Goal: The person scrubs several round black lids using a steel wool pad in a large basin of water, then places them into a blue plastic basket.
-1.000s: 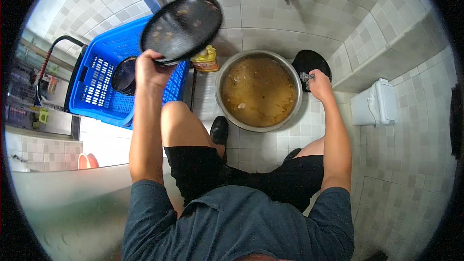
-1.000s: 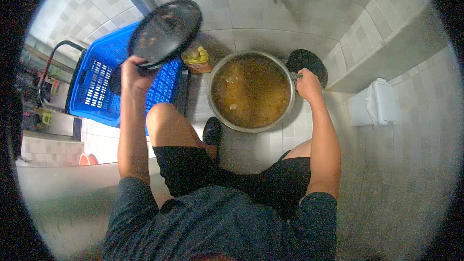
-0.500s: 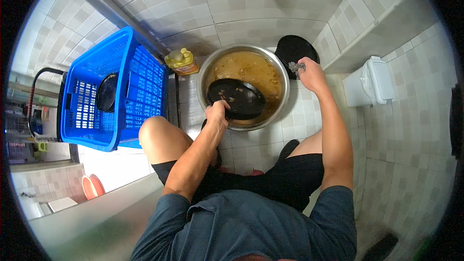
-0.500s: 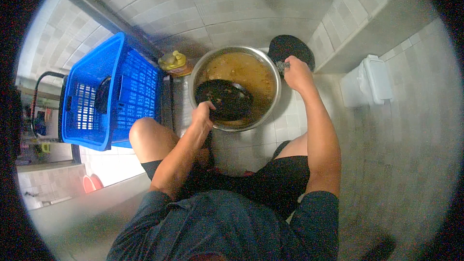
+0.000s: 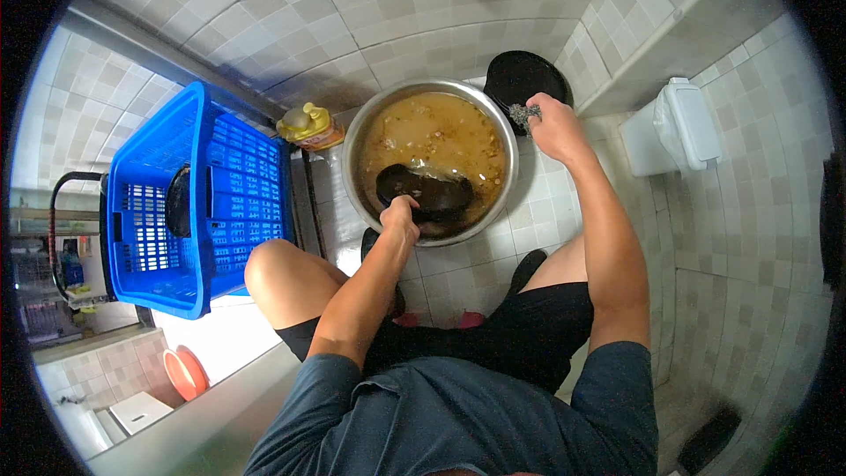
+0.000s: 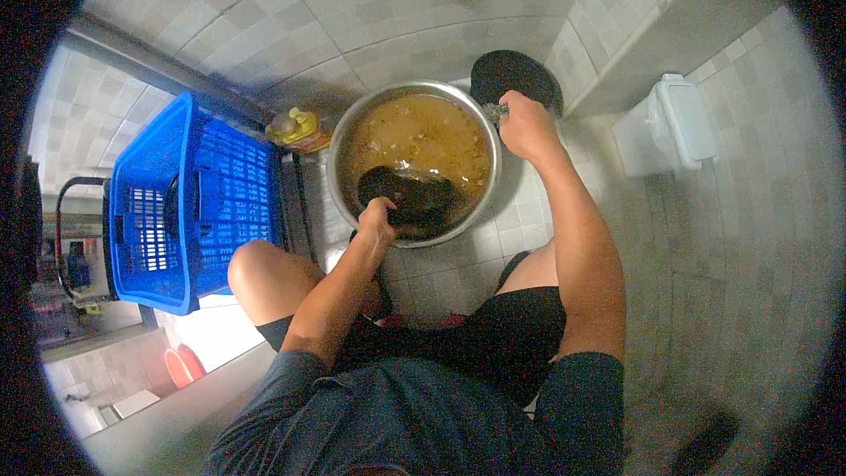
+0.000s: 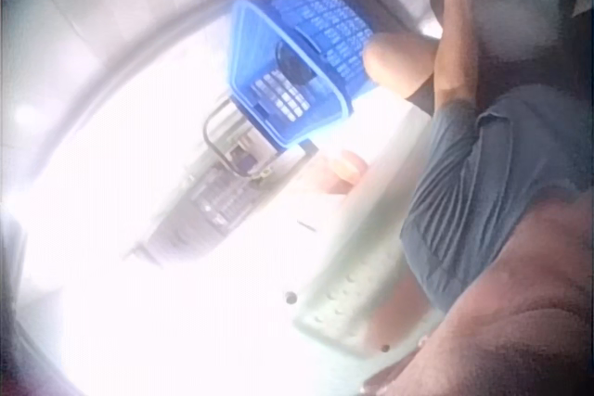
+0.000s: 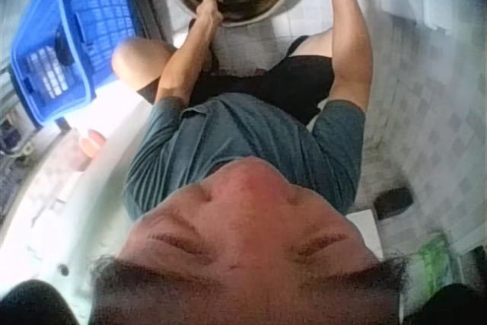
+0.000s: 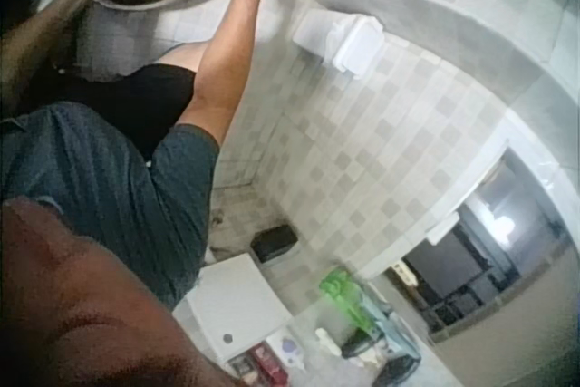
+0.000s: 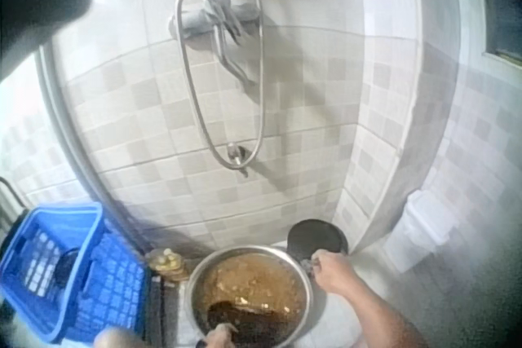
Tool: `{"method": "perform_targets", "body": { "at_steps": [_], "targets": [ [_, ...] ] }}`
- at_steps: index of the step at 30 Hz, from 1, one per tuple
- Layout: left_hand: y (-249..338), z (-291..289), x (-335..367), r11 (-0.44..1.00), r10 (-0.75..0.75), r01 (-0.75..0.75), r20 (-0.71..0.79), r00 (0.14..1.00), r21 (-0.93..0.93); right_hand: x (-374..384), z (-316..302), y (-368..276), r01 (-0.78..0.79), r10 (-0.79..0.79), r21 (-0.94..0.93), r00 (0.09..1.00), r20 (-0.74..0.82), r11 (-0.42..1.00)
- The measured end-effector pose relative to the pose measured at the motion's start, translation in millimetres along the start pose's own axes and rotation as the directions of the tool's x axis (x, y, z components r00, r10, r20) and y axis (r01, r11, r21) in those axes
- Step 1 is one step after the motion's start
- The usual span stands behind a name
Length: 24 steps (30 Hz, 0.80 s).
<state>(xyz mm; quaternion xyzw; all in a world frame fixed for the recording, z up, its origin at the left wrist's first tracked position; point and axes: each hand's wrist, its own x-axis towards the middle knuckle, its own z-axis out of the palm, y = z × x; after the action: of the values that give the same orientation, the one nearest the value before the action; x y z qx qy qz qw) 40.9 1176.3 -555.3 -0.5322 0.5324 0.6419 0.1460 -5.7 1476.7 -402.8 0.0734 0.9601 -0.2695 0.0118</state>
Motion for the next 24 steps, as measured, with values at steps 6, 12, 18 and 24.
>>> {"method": "perform_targets", "body": {
  "at_steps": [6,12,18,24],
  "targets": [
    [-3.2,17.7,32.4,0.994,-0.087,0.087,-0.007,0.996,0.066,2.6,1.1,5.7,-0.038,0.037,0.027,0.999,0.038,0.999],
    [-18.4,16.8,75.9,0.993,-0.117,0.119,0.159,0.980,-0.003,-5.7,-0.3,3.5,0.004,-0.005,0.059,1.000,0.014,0.998],
    [-17.9,35.1,96.2,0.985,-0.158,0.168,0.154,0.975,-0.048,-6.9,-0.9,12.0,-0.025,0.023,0.053,0.999,0.042,0.998],
    [-4.9,44.1,99.1,0.987,-0.104,0.118,0.129,0.986,-0.109,-9.2,-2.1,10.2,-0.039,0.039,0.012,0.999,0.039,0.999]
  ]
}}
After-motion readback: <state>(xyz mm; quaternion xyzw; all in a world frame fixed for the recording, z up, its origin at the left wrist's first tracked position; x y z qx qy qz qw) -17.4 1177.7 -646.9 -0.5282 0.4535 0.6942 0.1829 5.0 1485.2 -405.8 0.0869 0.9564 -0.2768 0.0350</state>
